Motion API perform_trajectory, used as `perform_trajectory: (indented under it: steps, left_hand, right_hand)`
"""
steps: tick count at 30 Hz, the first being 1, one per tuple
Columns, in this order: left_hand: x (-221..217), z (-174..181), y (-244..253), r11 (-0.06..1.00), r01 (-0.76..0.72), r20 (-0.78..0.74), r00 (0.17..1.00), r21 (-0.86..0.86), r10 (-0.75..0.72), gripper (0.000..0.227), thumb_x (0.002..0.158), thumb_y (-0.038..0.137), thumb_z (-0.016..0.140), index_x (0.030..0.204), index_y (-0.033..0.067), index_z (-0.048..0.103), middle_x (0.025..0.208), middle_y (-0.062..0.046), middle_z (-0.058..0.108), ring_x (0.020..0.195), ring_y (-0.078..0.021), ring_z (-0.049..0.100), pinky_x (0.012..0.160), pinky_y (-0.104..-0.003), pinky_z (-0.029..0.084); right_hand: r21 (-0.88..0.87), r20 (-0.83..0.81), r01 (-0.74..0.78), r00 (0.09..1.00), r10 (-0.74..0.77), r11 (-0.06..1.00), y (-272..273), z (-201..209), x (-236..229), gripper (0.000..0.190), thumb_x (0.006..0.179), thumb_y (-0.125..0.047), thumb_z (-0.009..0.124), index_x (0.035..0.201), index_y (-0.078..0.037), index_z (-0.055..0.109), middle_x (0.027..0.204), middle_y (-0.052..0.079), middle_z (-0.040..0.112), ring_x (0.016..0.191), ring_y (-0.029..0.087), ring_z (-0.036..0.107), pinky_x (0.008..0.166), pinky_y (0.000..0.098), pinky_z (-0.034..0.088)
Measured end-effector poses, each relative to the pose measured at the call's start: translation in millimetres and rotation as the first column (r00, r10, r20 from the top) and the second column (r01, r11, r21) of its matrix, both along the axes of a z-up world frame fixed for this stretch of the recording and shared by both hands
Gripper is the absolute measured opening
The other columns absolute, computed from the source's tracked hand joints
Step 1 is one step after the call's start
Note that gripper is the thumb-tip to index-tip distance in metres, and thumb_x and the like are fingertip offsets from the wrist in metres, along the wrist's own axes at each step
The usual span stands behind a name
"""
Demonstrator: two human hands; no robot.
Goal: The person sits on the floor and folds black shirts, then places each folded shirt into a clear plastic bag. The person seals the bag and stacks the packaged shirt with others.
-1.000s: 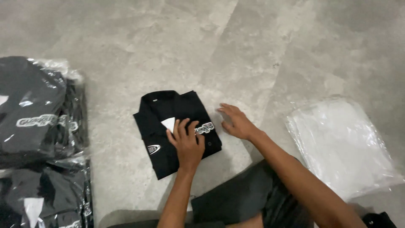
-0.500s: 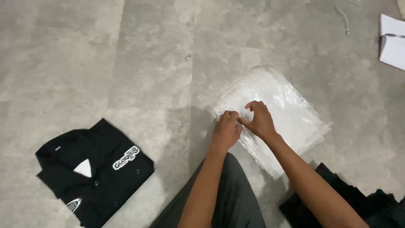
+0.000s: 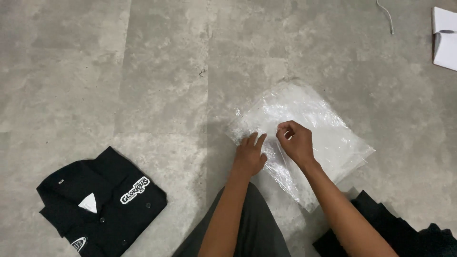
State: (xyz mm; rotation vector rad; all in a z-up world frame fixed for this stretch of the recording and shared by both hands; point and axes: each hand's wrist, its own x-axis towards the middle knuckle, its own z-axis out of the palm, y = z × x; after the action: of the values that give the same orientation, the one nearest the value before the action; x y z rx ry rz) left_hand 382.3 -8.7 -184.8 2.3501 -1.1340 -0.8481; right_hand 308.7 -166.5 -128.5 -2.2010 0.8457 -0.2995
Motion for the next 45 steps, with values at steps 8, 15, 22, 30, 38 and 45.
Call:
perform_trajectory:
  steps: [8,15,22,30,38,45]
  left_hand:
    - [-1.3,19.8,8.1,0.814,-0.4,-0.409,0.885,-0.422,0.222,0.058,0.112,0.03,0.034,0.164,0.0035,0.035,0.165,-0.027,0.039,0.155,-0.0415,0.033,0.128,-0.054,0.025]
    - [8.5,30.0,24.6,0.183,-0.977,-0.912,0.173,-0.11,0.372,0.059,0.113,0.052,0.031,0.134,0.0104,0.067,0.119,-0.003,0.069,0.108,-0.0167,0.061,0.082,-0.03,0.048]
    - [15.4,65.1,97.6,0.127,-0.985,-0.991,0.123,-0.116,0.048,0.083,0.097,0.033,0.077,0.163,0.0137,0.03,0.147,-0.005,0.054,0.125,-0.0253,0.061,0.088,-0.05,0.062]
    - [46.7,58.2,224.0,-0.043,-0.988,-0.956,0.135,-0.152,0.259,0.071,0.1,-0.001,0.047,0.166,0.0213,0.031,0.152,-0.015,0.057,0.115,-0.0286,0.07,0.085,-0.043,0.065]
    - [36.9,22.6,384.5,-0.088,-0.988,-0.886,0.074,-0.128,0.458,0.061,0.103,0.005,0.054,0.161,0.0148,0.038,0.138,-0.022,0.066,0.103,-0.037,0.076,0.074,-0.042,0.066]
    - [5.8,-23.7,489.8,0.005,-1.0,-0.715,0.018,-0.02,0.699,0.047,0.097,0.013,0.072,0.141,0.0209,0.06,0.109,-0.016,0.079,0.077,-0.0327,0.081,0.058,-0.044,0.07]
  right_hand:
    - [0.175,0.064,-0.103,0.994,0.093,0.979,39.4,23.4,35.2,0.015,0.089,-0.015,0.077,0.102,-0.008,0.079,0.081,0.01,0.077,0.065,0.018,0.064,0.059,0.0306,0.055]
    - [0.166,0.088,-0.094,0.993,0.081,0.982,80.4,33.7,79.0,0.016,0.088,-0.018,0.077,0.101,-0.008,0.079,0.081,0.01,0.076,0.064,0.017,0.065,0.057,0.031,0.055]
    - [0.332,0.088,-0.277,0.961,0.262,0.902,143.0,58.8,119.7,0.027,0.101,-0.028,0.064,0.114,-0.008,0.078,0.097,0.014,0.08,0.075,0.022,0.077,0.068,0.0366,0.062]
    - [0.216,0.063,-0.391,0.92,0.386,0.895,193.7,54.8,129.9,0.029,0.102,-0.023,0.066,0.13,-0.016,0.073,0.134,0.011,0.072,0.136,0.033,0.061,0.111,0.0505,0.05]
    - [0.306,-0.246,-0.294,0.894,0.374,0.906,235.8,-14.4,125.9,0.087,0.091,-0.042,0.08,0.158,-0.006,0.038,0.15,0.026,0.049,0.137,0.038,0.054,0.104,0.05,0.052]
    - [0.602,-0.169,-0.27,0.877,0.45,0.752,322.7,-6.8,108.3,0.036,0.093,-0.023,0.076,0.124,-0.006,0.069,0.084,0.012,0.072,0.06,0.017,0.064,0.046,0.0271,0.054]
